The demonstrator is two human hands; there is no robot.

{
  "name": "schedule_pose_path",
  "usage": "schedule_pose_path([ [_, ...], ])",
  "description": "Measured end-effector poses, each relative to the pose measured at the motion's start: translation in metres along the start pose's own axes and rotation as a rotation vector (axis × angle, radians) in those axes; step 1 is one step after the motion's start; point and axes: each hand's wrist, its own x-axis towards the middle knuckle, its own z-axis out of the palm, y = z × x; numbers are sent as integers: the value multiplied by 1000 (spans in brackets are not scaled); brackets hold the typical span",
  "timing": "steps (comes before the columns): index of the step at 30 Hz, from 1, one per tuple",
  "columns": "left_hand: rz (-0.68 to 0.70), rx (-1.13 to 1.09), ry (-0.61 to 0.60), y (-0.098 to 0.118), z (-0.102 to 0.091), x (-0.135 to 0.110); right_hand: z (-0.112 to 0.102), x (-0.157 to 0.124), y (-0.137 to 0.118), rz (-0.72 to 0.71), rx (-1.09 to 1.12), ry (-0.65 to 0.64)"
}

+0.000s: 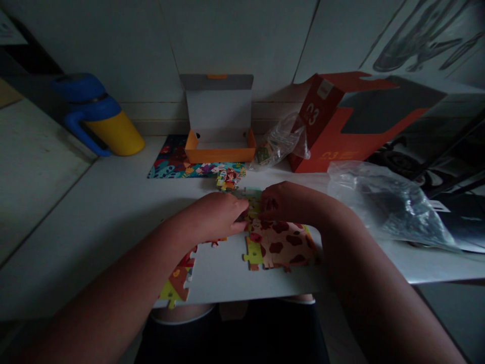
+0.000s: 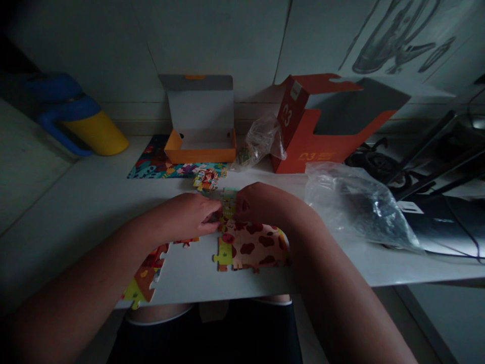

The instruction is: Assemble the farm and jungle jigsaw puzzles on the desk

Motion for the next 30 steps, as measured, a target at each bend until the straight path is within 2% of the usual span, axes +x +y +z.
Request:
schedule_pose_path([
  [6, -32, -23, -39, 1, -4, 1, 1, 1, -3, 31, -47, 29],
  [8, -40, -21, -22, 2, -2, 2, 4, 4, -3, 56, -79, 160],
  [10, -46, -26, 1, 2, 1, 3, 9, 8, -2, 66, -107, 343],
  [12, -59, -49, 20, 1, 4, 3, 15, 13, 2, 51, -126, 448],
  [16, -26, -111, 45, -1, 7, 3, 23, 18, 11, 10, -130, 406],
  [20, 66, -166, 3, -1, 4, 4, 24, 19, 15, 9, -67, 418],
  [27, 119, -134, -42, 0, 3, 2, 21, 24, 12, 13, 257, 543],
  [30, 121, -133, -48, 0, 5, 1, 21, 25, 10, -13, 331, 509],
])
